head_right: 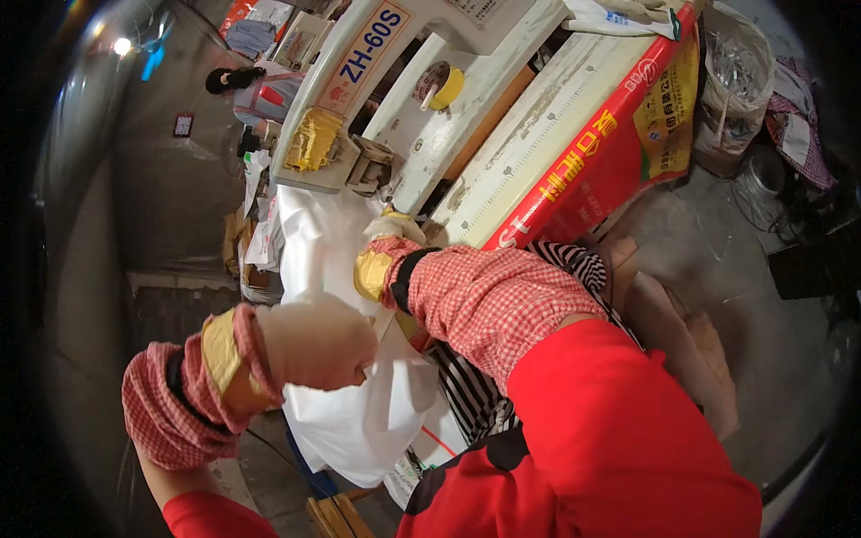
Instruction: Sewing the edges of large plastic sacks using an ultrasonic sewing machine.
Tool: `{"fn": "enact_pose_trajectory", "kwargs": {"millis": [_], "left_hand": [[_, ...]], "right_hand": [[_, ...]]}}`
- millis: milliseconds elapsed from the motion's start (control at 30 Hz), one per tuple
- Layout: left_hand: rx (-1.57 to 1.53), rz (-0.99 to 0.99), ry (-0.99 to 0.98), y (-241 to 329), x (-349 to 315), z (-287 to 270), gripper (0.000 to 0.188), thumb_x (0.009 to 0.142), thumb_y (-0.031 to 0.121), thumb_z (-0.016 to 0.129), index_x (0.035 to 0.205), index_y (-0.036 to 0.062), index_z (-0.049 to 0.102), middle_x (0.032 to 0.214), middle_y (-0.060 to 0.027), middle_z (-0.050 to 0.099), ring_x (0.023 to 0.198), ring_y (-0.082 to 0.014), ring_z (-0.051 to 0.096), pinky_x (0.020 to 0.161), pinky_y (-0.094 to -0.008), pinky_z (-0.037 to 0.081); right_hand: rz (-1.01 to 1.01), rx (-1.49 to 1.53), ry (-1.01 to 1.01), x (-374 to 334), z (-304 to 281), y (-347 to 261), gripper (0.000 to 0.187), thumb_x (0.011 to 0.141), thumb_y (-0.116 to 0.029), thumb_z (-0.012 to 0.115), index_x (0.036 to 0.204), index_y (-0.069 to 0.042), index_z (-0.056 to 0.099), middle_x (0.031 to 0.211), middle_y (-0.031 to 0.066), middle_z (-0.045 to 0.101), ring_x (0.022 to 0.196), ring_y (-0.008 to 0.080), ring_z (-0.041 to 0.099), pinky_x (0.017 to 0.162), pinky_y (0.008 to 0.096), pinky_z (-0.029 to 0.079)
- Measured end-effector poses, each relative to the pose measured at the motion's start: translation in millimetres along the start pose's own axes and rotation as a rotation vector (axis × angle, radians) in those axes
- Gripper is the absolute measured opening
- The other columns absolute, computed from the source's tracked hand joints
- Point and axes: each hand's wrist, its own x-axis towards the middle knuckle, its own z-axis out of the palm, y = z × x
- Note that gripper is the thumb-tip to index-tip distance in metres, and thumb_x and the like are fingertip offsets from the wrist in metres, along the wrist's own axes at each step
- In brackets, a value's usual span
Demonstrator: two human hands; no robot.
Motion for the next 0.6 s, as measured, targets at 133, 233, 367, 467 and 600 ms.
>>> {"fn": "enact_pose_trajectory", "kwargs": {"millis": [133,233,367,467,600], "left_hand": [[-0.05,0.058,0.155,17.3,1.6,20.8,0.012,0.066,0.017,0.058,0.065,0.0049,0.061,0.058,-0.0105,0.057,0.057,-0.0293,0.058,0.051,-0.0391,0.045],[-0.002,0.024,0.264,24.1,9.4,23.4,0.009,0.066,0.016,0.058,0.065,0.0079,0.061,0.059,-0.0077,0.058,0.057,-0.0274,0.058,0.051,-0.0382,0.045],[0.082,-0.127,0.171,14.2,12.9,31.7,0.008,0.066,0.016,0.059,0.07,0.0097,0.061,0.062,-0.0069,0.058,0.06,-0.0253,0.059,0.054,-0.0357,0.045],[0.153,-0.179,0.24,15.7,13.2,30.5,0.014,0.065,0.02,0.062,0.074,0.0097,0.061,0.069,-0.007,0.059,0.065,-0.0243,0.059,0.057,-0.0353,0.045],[0.233,-0.235,0.413,5.6,0.7,17.9,0.026,0.062,0.029,0.067,0.078,0.0095,0.061,0.075,-0.0062,0.058,0.071,-0.0237,0.058,0.063,-0.0342,0.045]], "right_hand": [[0.06,-0.045,-0.036,6.2,8.1,8.3,0.037,0.08,-0.034,0.053,0.099,-0.002,0.051,0.096,0.0136,0.059,0.085,0.0276,0.058,0.073,0.0356,0.047],[-0.013,-0.165,-0.204,1.2,8.1,27.5,0.04,0.08,-0.035,0.053,0.101,-0.001,0.05,0.097,0.0143,0.059,0.086,0.0278,0.058,0.073,0.0351,0.047],[0.209,0.714,-0.158,-62.6,-53.9,36.0,0.05,0.071,-0.034,0.062,0.099,0.006,0.049,0.084,0.0257,0.058,0.076,0.0383,0.058,0.068,0.04,0.046],[0.243,0.747,-0.227,-81.1,-43.3,39.9,0.041,0.07,-0.032,0.063,0.09,0.003,0.056,0.079,0.0215,0.06,0.074,0.0345,0.059,0.066,0.0387,0.045],[0.377,1.308,-0.441,-90.3,-11.7,47.4,0.029,0.072,-0.032,0.063,0.075,-0.003,0.063,0.063,0.0103,0.058,0.06,0.0211,0.055,0.053,0.0344,0.042]]}}
